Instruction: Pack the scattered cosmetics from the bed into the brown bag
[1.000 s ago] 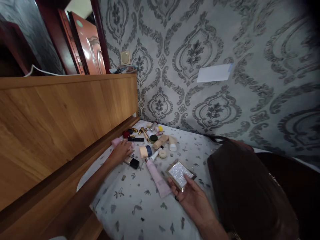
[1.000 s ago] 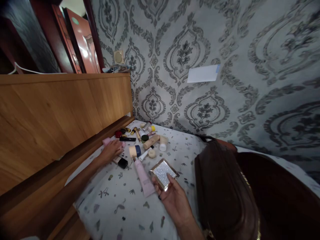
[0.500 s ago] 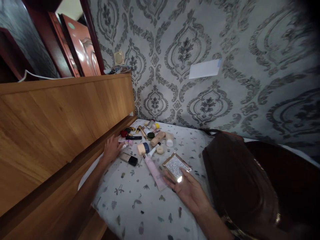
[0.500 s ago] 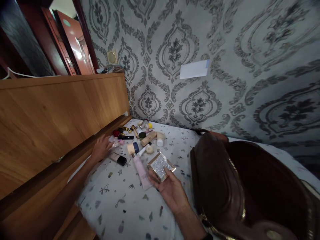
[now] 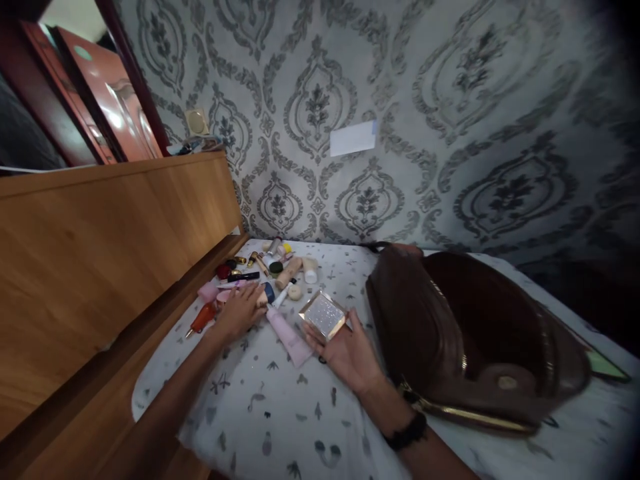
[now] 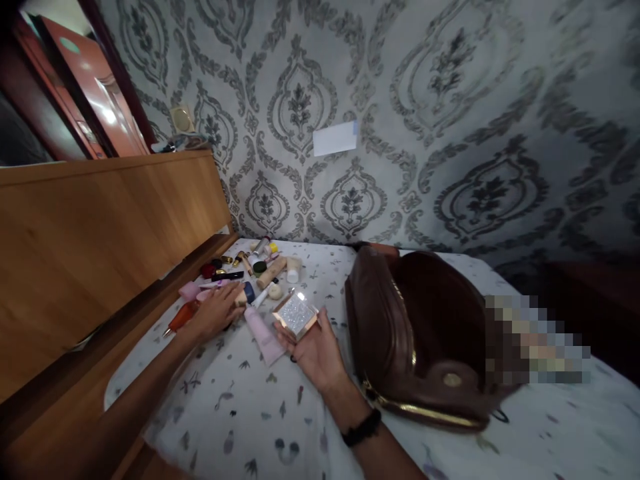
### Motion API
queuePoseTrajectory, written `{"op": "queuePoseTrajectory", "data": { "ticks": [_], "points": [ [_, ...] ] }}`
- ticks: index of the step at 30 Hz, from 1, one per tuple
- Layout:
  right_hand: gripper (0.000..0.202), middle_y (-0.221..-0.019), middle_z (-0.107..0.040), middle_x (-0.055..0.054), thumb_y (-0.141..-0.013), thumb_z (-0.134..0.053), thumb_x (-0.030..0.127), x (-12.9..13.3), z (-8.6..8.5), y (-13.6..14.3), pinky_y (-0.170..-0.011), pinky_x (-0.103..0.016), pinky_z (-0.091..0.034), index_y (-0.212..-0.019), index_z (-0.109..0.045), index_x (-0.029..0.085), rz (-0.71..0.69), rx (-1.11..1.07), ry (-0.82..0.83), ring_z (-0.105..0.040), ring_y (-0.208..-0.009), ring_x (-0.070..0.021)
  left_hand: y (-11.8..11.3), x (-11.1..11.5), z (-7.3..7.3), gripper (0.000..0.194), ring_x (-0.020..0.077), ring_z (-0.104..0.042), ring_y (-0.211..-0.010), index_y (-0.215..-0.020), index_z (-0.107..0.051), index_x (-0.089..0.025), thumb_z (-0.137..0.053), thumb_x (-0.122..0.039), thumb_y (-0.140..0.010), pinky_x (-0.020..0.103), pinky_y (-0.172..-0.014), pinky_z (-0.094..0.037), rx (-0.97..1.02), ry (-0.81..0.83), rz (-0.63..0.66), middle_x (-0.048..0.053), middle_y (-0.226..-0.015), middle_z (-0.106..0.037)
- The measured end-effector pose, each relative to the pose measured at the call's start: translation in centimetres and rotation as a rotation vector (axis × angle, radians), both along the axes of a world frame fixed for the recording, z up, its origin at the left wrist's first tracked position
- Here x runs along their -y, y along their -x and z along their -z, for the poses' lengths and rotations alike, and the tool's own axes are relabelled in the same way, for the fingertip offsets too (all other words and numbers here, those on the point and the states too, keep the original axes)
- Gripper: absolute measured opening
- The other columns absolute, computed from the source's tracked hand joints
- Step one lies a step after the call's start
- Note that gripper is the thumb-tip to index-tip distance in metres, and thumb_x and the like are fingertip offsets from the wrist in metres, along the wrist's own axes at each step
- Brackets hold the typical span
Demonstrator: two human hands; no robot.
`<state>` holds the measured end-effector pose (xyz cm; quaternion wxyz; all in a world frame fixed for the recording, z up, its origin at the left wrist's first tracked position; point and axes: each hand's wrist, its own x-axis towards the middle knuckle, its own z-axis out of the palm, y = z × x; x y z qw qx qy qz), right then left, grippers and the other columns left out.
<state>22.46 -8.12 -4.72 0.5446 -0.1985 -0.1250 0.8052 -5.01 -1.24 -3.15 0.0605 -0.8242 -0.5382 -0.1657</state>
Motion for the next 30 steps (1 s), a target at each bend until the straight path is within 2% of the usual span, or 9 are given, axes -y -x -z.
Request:
{"op": "queuePoseTrajectory", "data": {
  "ticks": [4, 8, 10, 13, 15, 18, 20, 25, 30],
  "points": [
    [0.045, -0.102, -0.078, -0.011, -0.096, -0.048, 0.057, 0.0, 0.1, -0.2, -0.082, -0.040, -0.054, -0.109, -0.068, 0.019, 0.014, -0.024, -0.021, -0.073, -0.089, -0.0245, -3.4, 0.8, -0.5, 0.040, 0.0343, -0.040, -0.140, -0.134, -0.053, -0.018, -0.046, -0.026, -0.095, 0.058, -0.115, -0.026, 0.077, -0.063, -0.079, 0.017, -0.145, -0.051],
    [0.044, -0.103, -0.077, -0.011, -0.096, -0.047, 0.054, 0.0, 0.1, -0.1, -0.087, -0.041, -0.052, -0.110, -0.069, 0.019, -0.024, -0.047, -0.093, -0.072, -0.088, -0.0236, -6.7, 2.6, -1.1, 0.042, 0.0298, -0.049, -0.130, -0.136, -0.050, -0.022, -0.048, -0.034, -0.096, 0.048, -0.110, -0.038, 0.374, 0.017, 0.134, 0.015, -0.136, -0.056],
    [0.042, -0.104, -0.077, -0.009, -0.098, -0.046, 0.051, 0.1, 0.0, -0.1, -0.089, -0.041, -0.052, -0.113, -0.068, 0.019, -0.039, -0.085, -0.123, -0.071, -0.090, -0.0226, -8.8, 3.8, -0.8, 0.060, 0.0315, -0.047, -0.133, -0.144, -0.041, -0.022, -0.060, -0.040, -0.090, 0.048, -0.111, -0.038, 0.479, 0.110, 0.210, 0.015, -0.141, -0.052],
    [0.042, -0.108, -0.077, -0.006, -0.100, -0.042, 0.049, 0.1, -0.2, 0.1, -0.092, -0.039, -0.052, -0.117, -0.067, 0.021, -0.039, -0.122, -0.150, -0.070, -0.099, -0.0220, -11.9, 5.0, 0.4, 0.094, 0.0374, -0.037, -0.141, -0.151, -0.029, -0.018, -0.077, -0.040, -0.072, 0.054, -0.116, -0.030, 0.520, 0.180, 0.179, 0.018, -0.150, -0.042],
    [0.042, -0.110, -0.076, -0.006, -0.100, -0.042, 0.050, 0.1, -0.1, 0.2, -0.094, -0.038, -0.051, -0.117, -0.067, 0.021, -0.029, -0.107, -0.161, -0.068, -0.104, -0.0217, -13.2, 5.2, 1.1, 0.095, 0.0374, -0.033, -0.143, -0.151, -0.028, -0.018, -0.077, -0.036, -0.071, 0.054, -0.118, -0.027, 0.563, 0.179, 0.142, 0.019, -0.151, -0.040],
    [0.040, -0.110, -0.075, -0.005, -0.097, -0.048, 0.054, 0.1, 0.2, 0.1, -0.094, -0.038, -0.050, -0.117, -0.067, 0.025, -0.015, -0.064, -0.182, -0.068, -0.102, -0.0210, -13.5, 4.7, 1.9, 0.085, 0.0342, -0.032, -0.145, -0.149, -0.031, -0.019, -0.071, -0.037, -0.076, 0.051, -0.119, -0.027, 0.752, 0.206, 0.180, 0.017, -0.154, -0.038],
    [0.040, -0.110, -0.074, -0.003, -0.095, -0.051, 0.057, 0.0, 0.5, -0.1, -0.092, -0.039, -0.050, -0.120, -0.065, 0.029, -0.017, -0.057, -0.184, -0.069, -0.096, -0.0201, -12.6, 4.3, 2.2, 0.082, 0.0323, -0.035, -0.144, -0.148, -0.034, -0.021, -0.069, -0.044, -0.078, 0.048, -0.117, -0.032, 0.953, 0.317, 0.264, 0.015, -0.155, -0.038],
    [0.048, -0.118, -0.071, -0.007, -0.093, -0.054, 0.058, 0.1, 0.5, -0.4, -0.089, -0.038, -0.049, -0.132, -0.058, 0.030, -0.071, -0.035, -0.207, -0.069, -0.103, -0.0229, -10.2, 3.6, 1.9, 0.062, 0.0293, -0.058, -0.126, -0.132, -0.055, -0.019, -0.050, -0.062, -0.088, 0.046, -0.104, -0.047, 1.458, 0.642, 0.306, 0.015, -0.134, -0.063],
    [0.047, -0.109, -0.074, -0.008, -0.092, -0.058, 0.056, 0.3, 0.4, -0.4, -0.087, -0.037, -0.049, -0.130, -0.059, 0.028, -0.072, -0.010, -0.216, -0.070, -0.100, -0.0226, -10.2, 3.5, 1.0, 0.063, 0.0285, -0.065, -0.113, -0.119, -0.064, -0.016, -0.036, -0.065, -0.091, 0.047, -0.097, -0.051, 1.590, 0.783, 0.299, 0.015, -0.114, -0.073]
  ]
}}
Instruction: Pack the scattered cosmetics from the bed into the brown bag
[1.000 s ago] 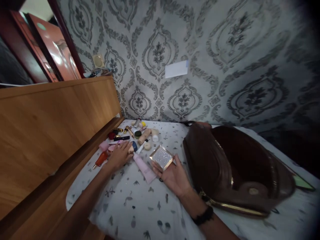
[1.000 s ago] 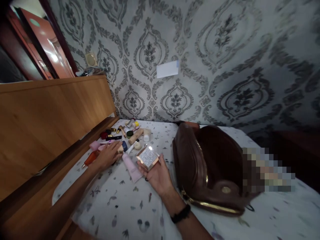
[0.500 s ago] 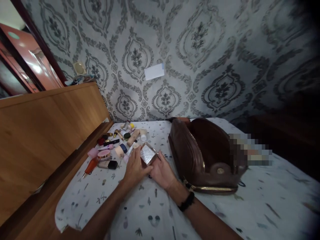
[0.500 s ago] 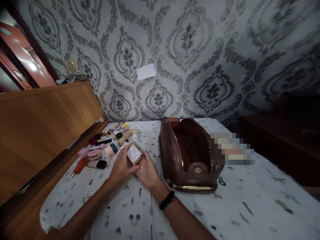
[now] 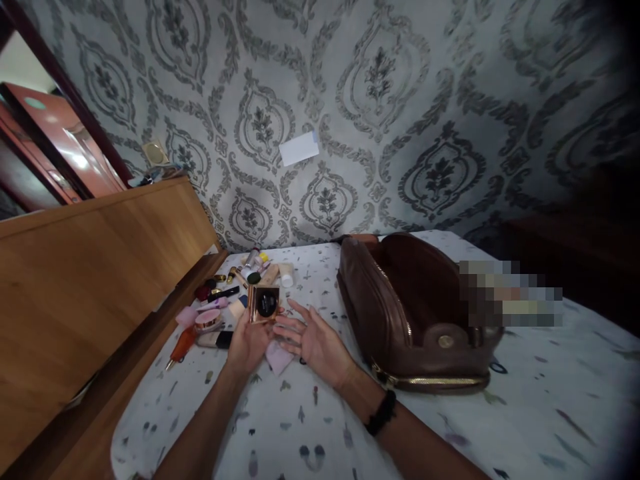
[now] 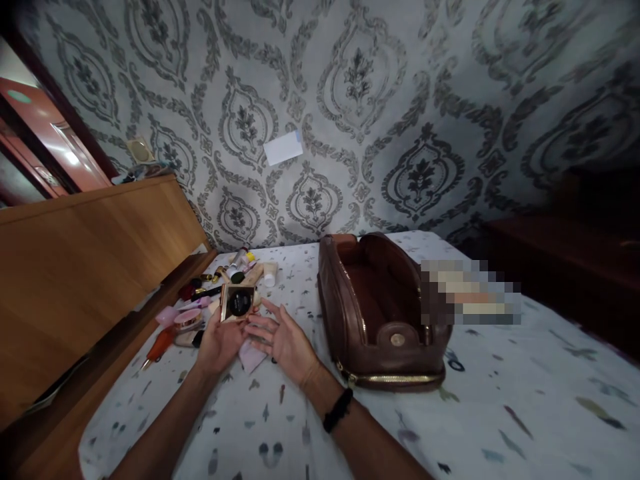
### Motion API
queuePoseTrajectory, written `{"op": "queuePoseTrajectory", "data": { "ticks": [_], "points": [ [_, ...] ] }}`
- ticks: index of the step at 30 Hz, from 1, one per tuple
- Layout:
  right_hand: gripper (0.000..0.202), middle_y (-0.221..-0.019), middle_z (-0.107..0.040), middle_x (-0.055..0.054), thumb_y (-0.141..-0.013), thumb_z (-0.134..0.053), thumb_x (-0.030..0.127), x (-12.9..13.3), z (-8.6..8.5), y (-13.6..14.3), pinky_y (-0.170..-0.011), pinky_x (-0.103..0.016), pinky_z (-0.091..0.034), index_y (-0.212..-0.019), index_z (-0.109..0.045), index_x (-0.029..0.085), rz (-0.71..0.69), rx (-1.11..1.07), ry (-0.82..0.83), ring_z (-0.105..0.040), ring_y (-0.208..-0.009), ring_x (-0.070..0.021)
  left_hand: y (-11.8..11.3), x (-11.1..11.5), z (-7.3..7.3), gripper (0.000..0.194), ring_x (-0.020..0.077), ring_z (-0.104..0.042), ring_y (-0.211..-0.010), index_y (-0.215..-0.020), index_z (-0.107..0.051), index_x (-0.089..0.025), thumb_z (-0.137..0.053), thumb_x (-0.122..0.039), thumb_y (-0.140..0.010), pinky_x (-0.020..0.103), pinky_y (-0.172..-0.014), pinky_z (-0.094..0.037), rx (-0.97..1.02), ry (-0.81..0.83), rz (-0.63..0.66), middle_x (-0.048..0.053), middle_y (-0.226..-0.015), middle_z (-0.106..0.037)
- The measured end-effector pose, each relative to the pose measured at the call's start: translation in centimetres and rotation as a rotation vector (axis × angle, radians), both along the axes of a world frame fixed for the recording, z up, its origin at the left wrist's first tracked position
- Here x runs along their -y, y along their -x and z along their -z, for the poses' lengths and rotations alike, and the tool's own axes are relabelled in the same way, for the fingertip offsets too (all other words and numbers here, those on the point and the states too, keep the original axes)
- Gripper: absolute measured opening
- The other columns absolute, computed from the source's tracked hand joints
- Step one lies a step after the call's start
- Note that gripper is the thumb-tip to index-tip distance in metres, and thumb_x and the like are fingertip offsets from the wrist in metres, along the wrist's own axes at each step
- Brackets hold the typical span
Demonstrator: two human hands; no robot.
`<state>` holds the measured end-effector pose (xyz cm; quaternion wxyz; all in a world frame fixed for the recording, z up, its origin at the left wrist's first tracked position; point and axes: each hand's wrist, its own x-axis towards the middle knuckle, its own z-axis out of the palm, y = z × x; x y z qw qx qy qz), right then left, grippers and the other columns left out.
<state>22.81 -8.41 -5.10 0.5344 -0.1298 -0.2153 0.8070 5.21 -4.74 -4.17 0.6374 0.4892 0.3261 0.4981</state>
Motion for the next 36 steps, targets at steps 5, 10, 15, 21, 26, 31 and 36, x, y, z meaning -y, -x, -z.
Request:
{"op": "queuePoseTrajectory", "data": {
  "ticks": [5, 10, 15, 21, 26, 31, 36],
  "points": [
    [0.047, -0.110, -0.074, -0.008, -0.090, -0.062, 0.055, 0.2, 0.1, 0.1, -0.085, -0.035, -0.051, -0.127, -0.060, 0.026, -0.007, 0.024, -0.039, -0.070, -0.102, -0.0229, -0.2, 0.2, 0.2, 0.070, 0.0305, -0.065, -0.112, -0.126, -0.061, -0.015, -0.040, -0.070, -0.089, 0.048, -0.096, -0.051, -0.125, -0.108, -0.038, 0.016, -0.119, -0.070],
    [0.041, -0.097, -0.074, -0.003, -0.084, -0.069, 0.056, 0.1, 0.0, 0.1, -0.076, -0.030, -0.053, -0.109, -0.068, 0.024, 0.026, 0.091, -0.083, -0.070, -0.086, -0.0179, -0.2, 0.7, 0.5, 0.077, 0.0321, -0.049, -0.133, -0.141, -0.050, -0.022, -0.076, -0.051, -0.074, 0.045, -0.113, -0.038, -0.377, -0.442, -0.154, 0.012, -0.144, -0.054],
    [0.041, -0.098, -0.073, -0.006, -0.082, -0.072, 0.051, 0.4, -1.0, -0.6, -0.067, -0.025, -0.052, -0.107, -0.071, 0.018, 0.230, 0.437, -0.239, -0.067, -0.083, -0.0179, -0.1, 1.0, 0.7, 0.083, 0.0368, -0.047, -0.134, -0.142, -0.046, -0.022, -0.079, -0.049, -0.070, 0.053, -0.113, -0.035, -0.701, -0.696, -0.319, 0.015, -0.142, -0.052],
    [0.066, -0.130, -0.058, -0.011, -0.069, -0.079, 0.021, 2.1, -3.5, -2.8, -0.090, -0.037, -0.052, -0.131, -0.058, 0.019, 0.484, 1.061, -0.570, -0.059, -0.111, -0.0253, -0.3, 2.3, 0.3, 0.090, 0.0384, -0.048, -0.135, -0.144, -0.040, -0.019, -0.079, -0.050, -0.070, 0.054, -0.112, -0.038, -0.698, -0.650, -0.236, 0.017, -0.144, -0.051],
    [0.071, -0.148, -0.040, -0.018, -0.072, -0.076, 0.014, 4.5, -7.4, -5.6, -0.113, -0.041, -0.037, -0.138, -0.050, 0.015, 0.215, 1.488, -0.857, -0.040, -0.139, -0.0303, -0.8, 3.6, 0.1, 0.091, 0.0385, -0.051, -0.133, -0.145, -0.040, -0.021, -0.081, -0.046, -0.067, 0.054, -0.110, -0.042, -0.580, -0.600, -0.072, 0.017, -0.141, -0.054],
    [0.056, -0.137, -0.049, -0.012, -0.080, -0.072, 0.021, 6.5, -10.2, -7.6, -0.105, -0.039, -0.043, -0.132, -0.052, 0.021, 0.111, 1.703, -0.950, -0.050, -0.128, -0.0286, -1.2, 4.5, -0.6, 0.087, 0.0388, -0.050, -0.135, -0.145, -0.043, -0.025, -0.081, -0.032, -0.067, 0.057, -0.111, -0.041, -0.698, -0.695, -0.039, 0.015, -0.145, -0.052],
    [0.060, -0.131, -0.053, -0.013, -0.079, -0.074, 0.023, 7.5, -12.0, -9.2, -0.099, -0.040, -0.046, -0.134, -0.049, 0.018, 0.119, 1.852, -1.061, -0.051, -0.121, -0.0295, -2.6, 4.8, -2.5, 0.090, 0.0417, -0.048, -0.136, -0.145, -0.044, -0.021, -0.082, -0.030, -0.063, 0.059, -0.112, -0.039, -0.761, -0.810, -0.063, 0.018, -0.147, -0.050]
  ]
}}
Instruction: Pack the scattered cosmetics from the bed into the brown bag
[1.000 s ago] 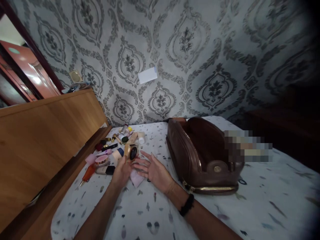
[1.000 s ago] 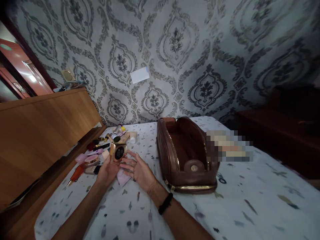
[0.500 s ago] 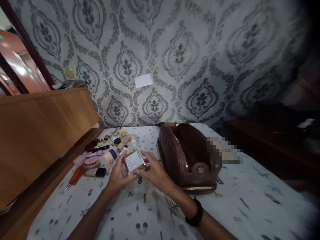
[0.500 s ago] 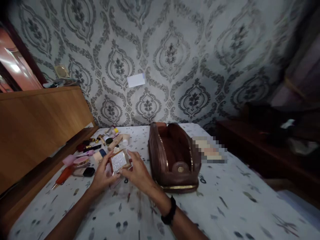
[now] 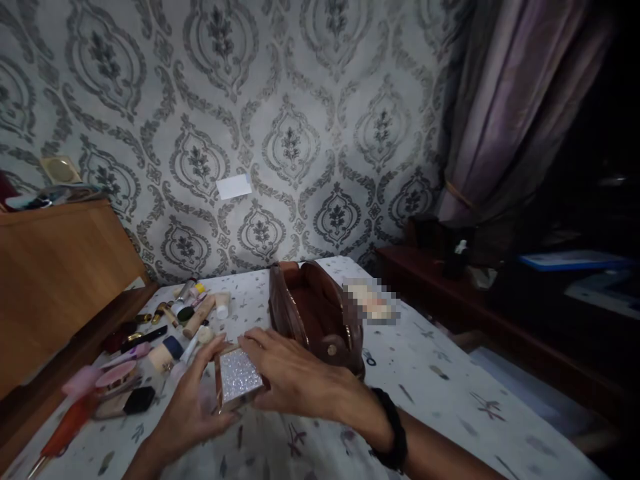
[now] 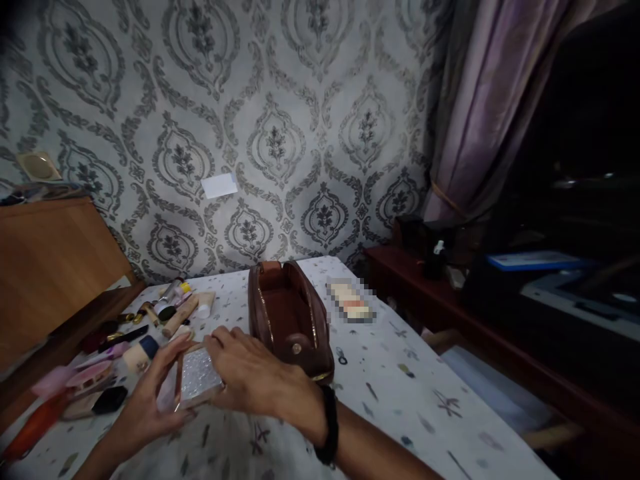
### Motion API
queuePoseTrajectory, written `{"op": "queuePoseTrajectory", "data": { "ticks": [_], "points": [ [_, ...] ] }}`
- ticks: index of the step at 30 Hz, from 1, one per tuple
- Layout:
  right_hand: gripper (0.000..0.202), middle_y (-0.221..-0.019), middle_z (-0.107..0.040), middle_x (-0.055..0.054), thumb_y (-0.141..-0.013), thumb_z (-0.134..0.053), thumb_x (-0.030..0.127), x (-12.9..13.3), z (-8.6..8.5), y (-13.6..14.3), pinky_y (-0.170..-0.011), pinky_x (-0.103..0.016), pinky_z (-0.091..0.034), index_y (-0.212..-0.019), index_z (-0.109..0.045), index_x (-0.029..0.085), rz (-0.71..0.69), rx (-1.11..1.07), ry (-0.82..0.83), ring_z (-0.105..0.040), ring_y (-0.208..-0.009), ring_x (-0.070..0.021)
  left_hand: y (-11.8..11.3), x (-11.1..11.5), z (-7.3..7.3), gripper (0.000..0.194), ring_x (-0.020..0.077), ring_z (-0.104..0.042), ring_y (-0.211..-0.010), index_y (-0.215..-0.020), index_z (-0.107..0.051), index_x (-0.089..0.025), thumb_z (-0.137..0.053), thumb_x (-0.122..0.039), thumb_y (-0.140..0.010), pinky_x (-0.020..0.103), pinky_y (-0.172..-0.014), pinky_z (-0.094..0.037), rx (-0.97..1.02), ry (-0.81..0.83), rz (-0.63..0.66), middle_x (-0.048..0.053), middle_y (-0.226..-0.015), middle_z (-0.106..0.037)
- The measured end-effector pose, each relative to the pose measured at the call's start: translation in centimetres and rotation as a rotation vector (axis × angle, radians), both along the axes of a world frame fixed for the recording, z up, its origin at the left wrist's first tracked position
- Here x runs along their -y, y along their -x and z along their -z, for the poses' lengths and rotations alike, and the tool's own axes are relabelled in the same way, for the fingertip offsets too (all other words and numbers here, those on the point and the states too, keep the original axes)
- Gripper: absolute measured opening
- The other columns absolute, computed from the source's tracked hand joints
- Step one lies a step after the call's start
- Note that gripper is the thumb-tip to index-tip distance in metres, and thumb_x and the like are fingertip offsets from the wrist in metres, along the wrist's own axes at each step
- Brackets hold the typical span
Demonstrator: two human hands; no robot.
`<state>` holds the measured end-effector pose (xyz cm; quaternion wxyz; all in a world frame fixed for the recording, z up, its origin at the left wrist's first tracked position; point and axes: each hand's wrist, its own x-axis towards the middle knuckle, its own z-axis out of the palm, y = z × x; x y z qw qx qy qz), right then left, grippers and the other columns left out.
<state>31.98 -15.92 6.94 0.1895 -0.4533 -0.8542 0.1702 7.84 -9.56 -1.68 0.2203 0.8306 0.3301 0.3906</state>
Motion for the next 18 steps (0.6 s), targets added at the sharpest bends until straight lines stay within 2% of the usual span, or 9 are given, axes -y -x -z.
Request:
{"op": "queuePoseTrajectory", "data": {
  "ticks": [3, 6, 12, 15, 18],
  "points": [
    [0.063, -0.125, -0.053, -0.012, -0.077, -0.075, 0.025, 0.2, -0.8, -1.2, -0.092, -0.040, -0.049, -0.134, -0.049, 0.019, 0.025, 0.010, -0.051, -0.054, -0.112, -0.0278, -1.7, 0.2, -1.4, 0.087, 0.0404, -0.047, -0.136, -0.145, -0.042, -0.021, -0.081, -0.034, -0.068, 0.058, -0.112, -0.039, 0.034, 0.010, 0.034, 0.018, -0.148, -0.049],
    [0.066, -0.122, -0.052, -0.011, -0.078, -0.074, 0.027, 0.3, -1.5, -2.5, -0.094, -0.040, -0.048, -0.137, -0.047, 0.019, 0.031, -0.080, -0.093, -0.053, -0.111, -0.0273, -3.8, 0.6, -2.8, 0.087, 0.0385, -0.044, -0.139, -0.147, -0.037, -0.021, -0.079, -0.038, -0.073, 0.054, -0.114, -0.038, 0.152, 0.066, 0.072, 0.019, -0.149, -0.046],
    [0.071, -0.127, -0.049, -0.011, -0.077, -0.073, 0.025, 0.1, -1.7, -4.4, -0.101, -0.039, -0.046, -0.141, -0.043, 0.018, 0.072, -0.258, -0.235, -0.052, -0.116, -0.0258, -7.5, 1.1, -5.6, 0.103, 0.0366, -0.038, -0.143, -0.151, -0.027, -0.026, -0.084, -0.050, -0.069, 0.047, -0.111, -0.043, 0.370, 0.252, 0.216, 0.017, -0.156, -0.036],
    [0.073, -0.129, -0.049, -0.011, -0.077, -0.072, 0.023, -0.2, -1.1, -5.0, -0.103, -0.039, -0.046, -0.143, -0.042, 0.018, 0.112, -0.273, -0.283, -0.052, -0.117, -0.0257, -8.6, 0.7, -6.2, 0.099, 0.0354, -0.037, -0.144, -0.151, -0.028, -0.030, -0.083, -0.048, -0.070, 0.044, -0.110, -0.044, 0.383, 0.288, 0.242, 0.014, -0.158, -0.034],
    [0.073, -0.128, -0.050, -0.012, -0.073, -0.073, 0.020, -0.7, -0.4, -5.4, -0.104, -0.042, -0.046, -0.141, -0.045, 0.018, 0.154, -0.306, -0.319, -0.053, -0.117, -0.0268, -9.4, 0.0, -6.0, 0.103, 0.0350, -0.035, -0.146, -0.152, -0.024, -0.031, -0.083, -0.049, -0.070, 0.044, -0.112, -0.042, 0.393, 0.310, 0.270, 0.014, -0.159, -0.031]
  ]
}}
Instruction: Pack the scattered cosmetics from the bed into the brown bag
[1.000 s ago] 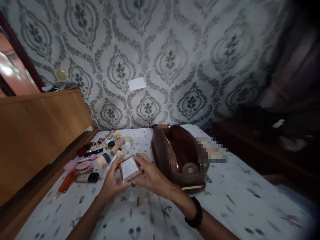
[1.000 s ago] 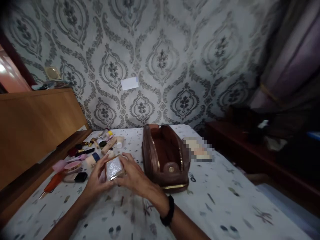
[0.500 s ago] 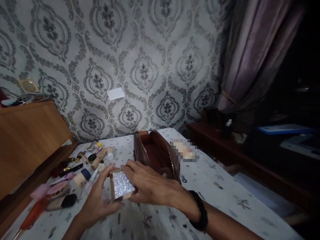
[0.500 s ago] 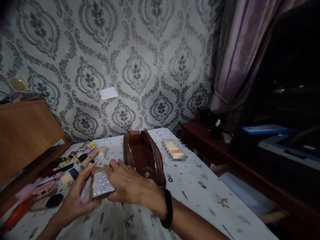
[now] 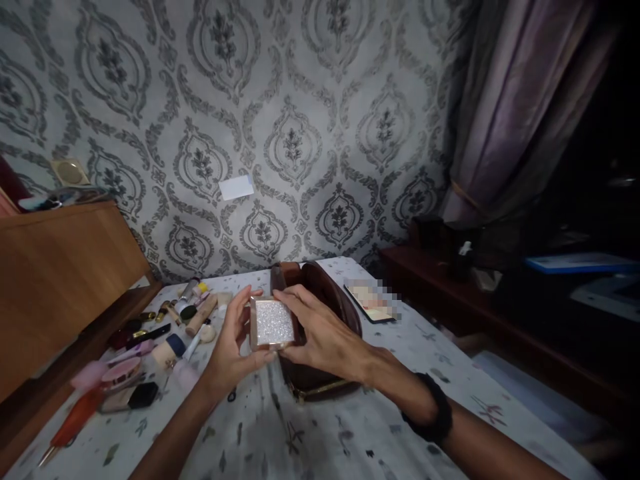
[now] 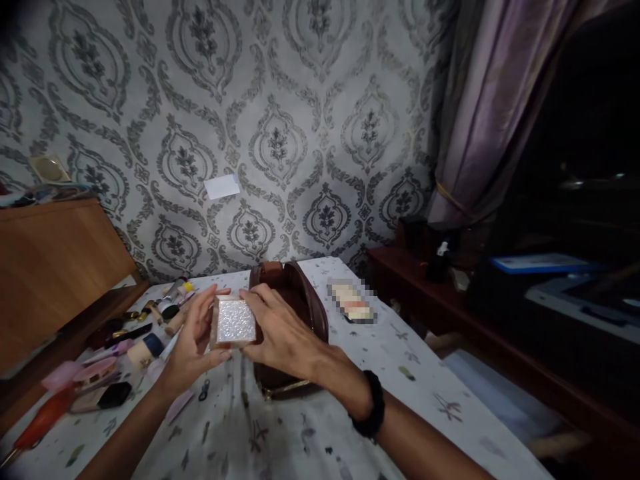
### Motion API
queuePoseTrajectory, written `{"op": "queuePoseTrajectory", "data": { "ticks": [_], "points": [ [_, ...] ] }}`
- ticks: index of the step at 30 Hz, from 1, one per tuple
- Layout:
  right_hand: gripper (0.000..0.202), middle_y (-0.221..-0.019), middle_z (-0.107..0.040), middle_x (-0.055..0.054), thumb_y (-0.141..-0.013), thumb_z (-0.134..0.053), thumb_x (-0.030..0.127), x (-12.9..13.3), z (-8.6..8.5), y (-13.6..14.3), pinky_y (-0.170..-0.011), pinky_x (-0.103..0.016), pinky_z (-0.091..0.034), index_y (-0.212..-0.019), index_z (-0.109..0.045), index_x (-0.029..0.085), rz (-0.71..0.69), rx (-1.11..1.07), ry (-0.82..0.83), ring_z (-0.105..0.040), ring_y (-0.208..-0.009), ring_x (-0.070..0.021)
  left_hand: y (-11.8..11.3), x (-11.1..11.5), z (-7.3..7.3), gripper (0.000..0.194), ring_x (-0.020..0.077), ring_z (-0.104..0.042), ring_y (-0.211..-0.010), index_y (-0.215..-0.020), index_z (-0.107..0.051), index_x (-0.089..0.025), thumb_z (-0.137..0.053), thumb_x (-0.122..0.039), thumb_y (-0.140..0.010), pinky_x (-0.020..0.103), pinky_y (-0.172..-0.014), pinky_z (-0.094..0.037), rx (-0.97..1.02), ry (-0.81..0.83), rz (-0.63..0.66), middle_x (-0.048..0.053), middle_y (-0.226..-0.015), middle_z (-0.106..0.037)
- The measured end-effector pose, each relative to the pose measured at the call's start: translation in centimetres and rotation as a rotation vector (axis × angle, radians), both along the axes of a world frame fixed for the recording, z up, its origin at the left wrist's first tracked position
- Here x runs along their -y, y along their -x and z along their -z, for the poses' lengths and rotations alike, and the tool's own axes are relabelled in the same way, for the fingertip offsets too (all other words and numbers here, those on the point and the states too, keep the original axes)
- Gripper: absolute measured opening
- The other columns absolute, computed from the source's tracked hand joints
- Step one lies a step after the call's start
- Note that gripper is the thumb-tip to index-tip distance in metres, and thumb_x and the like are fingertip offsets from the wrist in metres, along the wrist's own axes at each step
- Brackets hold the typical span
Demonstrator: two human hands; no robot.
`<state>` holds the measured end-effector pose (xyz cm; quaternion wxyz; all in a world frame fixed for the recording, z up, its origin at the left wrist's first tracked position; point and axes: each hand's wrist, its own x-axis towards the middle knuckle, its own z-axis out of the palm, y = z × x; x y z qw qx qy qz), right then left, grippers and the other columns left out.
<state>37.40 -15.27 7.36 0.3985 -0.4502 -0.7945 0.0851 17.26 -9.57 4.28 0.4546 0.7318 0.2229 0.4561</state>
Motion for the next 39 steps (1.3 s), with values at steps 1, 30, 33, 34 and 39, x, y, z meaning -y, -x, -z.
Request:
{"op": "queuePoseTrajectory", "data": {
  "ticks": [1, 30, 33, 34, 39],
  "points": [
    [0.073, -0.127, -0.051, -0.012, -0.073, -0.074, 0.020, -0.2, 0.2, -0.2, -0.104, -0.043, -0.046, -0.140, -0.046, 0.018, 0.010, -0.038, -0.007, -0.053, -0.117, -0.0270, -0.3, -0.2, 0.2, 0.105, 0.0351, -0.033, -0.146, -0.153, -0.022, -0.031, -0.083, -0.051, -0.070, 0.045, -0.113, -0.041, 0.009, 0.005, 0.005, 0.014, -0.160, -0.030],
    [0.008, -0.074, -0.061, 0.000, -0.092, -0.061, 0.019, -8.6, 0.1, -0.8, -0.051, -0.022, -0.049, -0.096, -0.059, 0.012, 0.576, -0.876, 0.749, -0.058, -0.057, -0.0109, -2.1, 0.5, 5.7, 0.044, 0.0256, -0.044, -0.140, -0.139, -0.050, -0.014, -0.052, -0.011, -0.095, 0.043, -0.105, -0.047, -0.402, -1.200, -0.349, 0.012, -0.138, -0.062],
    [0.018, -0.084, -0.065, -0.001, -0.096, -0.060, 0.027, -9.8, 0.9, -0.7, -0.054, -0.024, -0.053, -0.105, -0.061, 0.012, 0.626, -0.804, 0.858, -0.061, -0.062, -0.0108, -1.9, 0.4, 6.0, 0.052, 0.0246, -0.044, -0.140, -0.148, -0.041, -0.019, -0.048, -0.012, -0.097, 0.043, -0.103, -0.049, -0.404, -1.150, -0.332, 0.009, -0.141, -0.060],
    [0.021, -0.089, -0.066, -0.002, -0.098, -0.059, 0.030, -10.1, 1.1, -0.6, -0.058, -0.025, -0.055, -0.109, -0.062, 0.013, 0.630, -0.787, 0.870, -0.063, -0.066, -0.0114, -1.9, 0.4, 6.1, 0.054, 0.0246, -0.044, -0.140, -0.150, -0.038, -0.021, -0.046, -0.012, -0.098, 0.044, -0.103, -0.049, -0.399, -1.138, -0.323, 0.009, -0.142, -0.059],
    [0.031, -0.112, -0.066, -0.008, -0.097, -0.059, 0.035, -10.8, 2.2, 0.0, -0.076, -0.036, -0.059, -0.121, -0.060, 0.015, 0.652, -0.673, 0.856, -0.067, -0.090, -0.0185, -1.7, 0.2, 6.3, 0.057, 0.0248, -0.044, -0.140, -0.153, -0.034, -0.022, -0.044, -0.013, -0.098, 0.044, -0.104, -0.049, -0.399, -1.110, -0.289, 0.009, -0.144, -0.058]
  ]
}}
